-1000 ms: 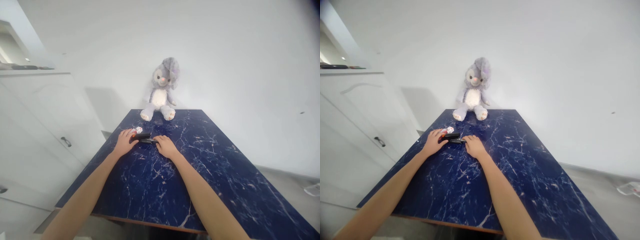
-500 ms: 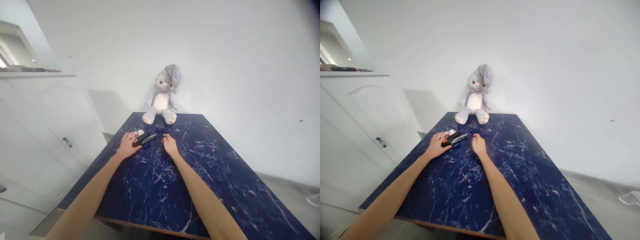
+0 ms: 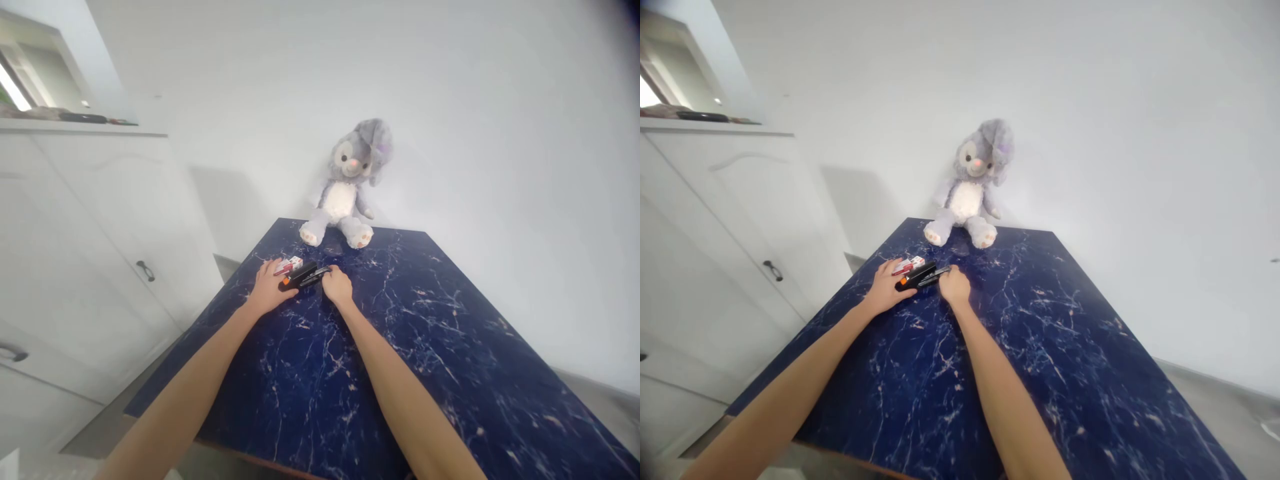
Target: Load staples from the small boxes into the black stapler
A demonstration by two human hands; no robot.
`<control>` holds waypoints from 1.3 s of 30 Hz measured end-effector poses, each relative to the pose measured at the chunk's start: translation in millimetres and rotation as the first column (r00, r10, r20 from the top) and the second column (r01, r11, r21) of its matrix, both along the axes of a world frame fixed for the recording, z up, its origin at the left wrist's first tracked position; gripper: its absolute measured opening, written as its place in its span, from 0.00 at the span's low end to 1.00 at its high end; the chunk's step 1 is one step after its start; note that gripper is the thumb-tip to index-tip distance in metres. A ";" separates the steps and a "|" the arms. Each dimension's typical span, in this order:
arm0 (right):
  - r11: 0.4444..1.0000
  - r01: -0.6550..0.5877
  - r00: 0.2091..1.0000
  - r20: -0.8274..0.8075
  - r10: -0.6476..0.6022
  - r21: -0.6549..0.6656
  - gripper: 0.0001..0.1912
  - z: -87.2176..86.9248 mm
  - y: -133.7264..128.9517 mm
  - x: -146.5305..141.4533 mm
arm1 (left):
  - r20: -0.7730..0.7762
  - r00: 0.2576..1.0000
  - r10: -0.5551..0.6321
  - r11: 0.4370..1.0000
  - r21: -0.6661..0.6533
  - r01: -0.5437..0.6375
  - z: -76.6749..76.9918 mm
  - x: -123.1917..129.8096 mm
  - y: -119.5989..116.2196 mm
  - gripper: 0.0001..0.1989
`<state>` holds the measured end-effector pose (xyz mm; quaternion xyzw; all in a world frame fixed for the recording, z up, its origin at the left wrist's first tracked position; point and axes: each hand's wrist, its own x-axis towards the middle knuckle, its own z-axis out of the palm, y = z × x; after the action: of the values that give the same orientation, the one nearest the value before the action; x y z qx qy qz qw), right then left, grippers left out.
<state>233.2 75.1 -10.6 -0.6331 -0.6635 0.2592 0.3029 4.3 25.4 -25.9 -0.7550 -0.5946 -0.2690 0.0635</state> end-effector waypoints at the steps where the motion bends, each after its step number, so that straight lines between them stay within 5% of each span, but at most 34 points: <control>1: 1.000 -0.020 1.000 -0.018 0.020 -0.013 0.24 1.2 -0.8 -0.3 | 0.012 1.000 0.004 1.000 0.002 -0.004 0.1 1.1 -0.4 0.27; 9: 0.938 -0.303 0.899 -0.376 0.223 -0.167 0.23 10.8 -19.9 -6.2 | 0.023 0.999 0.030 0.999 0.024 -0.031 -0.1 8.2 -3.3 0.26; 19: 0.832 -0.509 0.680 -0.695 0.232 -0.220 0.36 12.0 -29.8 -8.5 | 0.011 1.000 0.018 1.000 0.019 -0.018 2.2 5.5 -4.9 0.29; 26: 0.840 -0.504 0.656 -0.722 0.221 -0.201 0.31 14.5 -32.2 -1.6 | 0.038 0.999 0.035 0.998 0.045 -0.037 5.8 6.1 -5.7 0.28; 31: 0.904 -0.399 0.709 -0.676 0.201 -0.150 0.27 16.1 -46.7 -9.9 | 0.058 0.996 0.069 0.997 0.036 -0.071 0.6 4.2 -3.8 0.29; 36: 0.978 -0.207 0.747 -0.649 0.146 -0.018 0.20 1.0 -65.1 -3.5 | 0.150 0.988 0.048 0.997 0.049 -0.056 1.5 -5.4 -10.4 0.26; 39: 0.964 -0.263 0.725 -0.653 0.217 0.029 0.13 -10.3 -79.2 12.1 | 0.243 0.968 0.068 0.994 0.062 -0.086 4.0 -17.5 -7.5 0.25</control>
<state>245.3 -4.1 -21.0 -0.4220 -0.5839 0.5214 0.4573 -13.2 18.0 -21.9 -0.6904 -0.6167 -0.3772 0.0286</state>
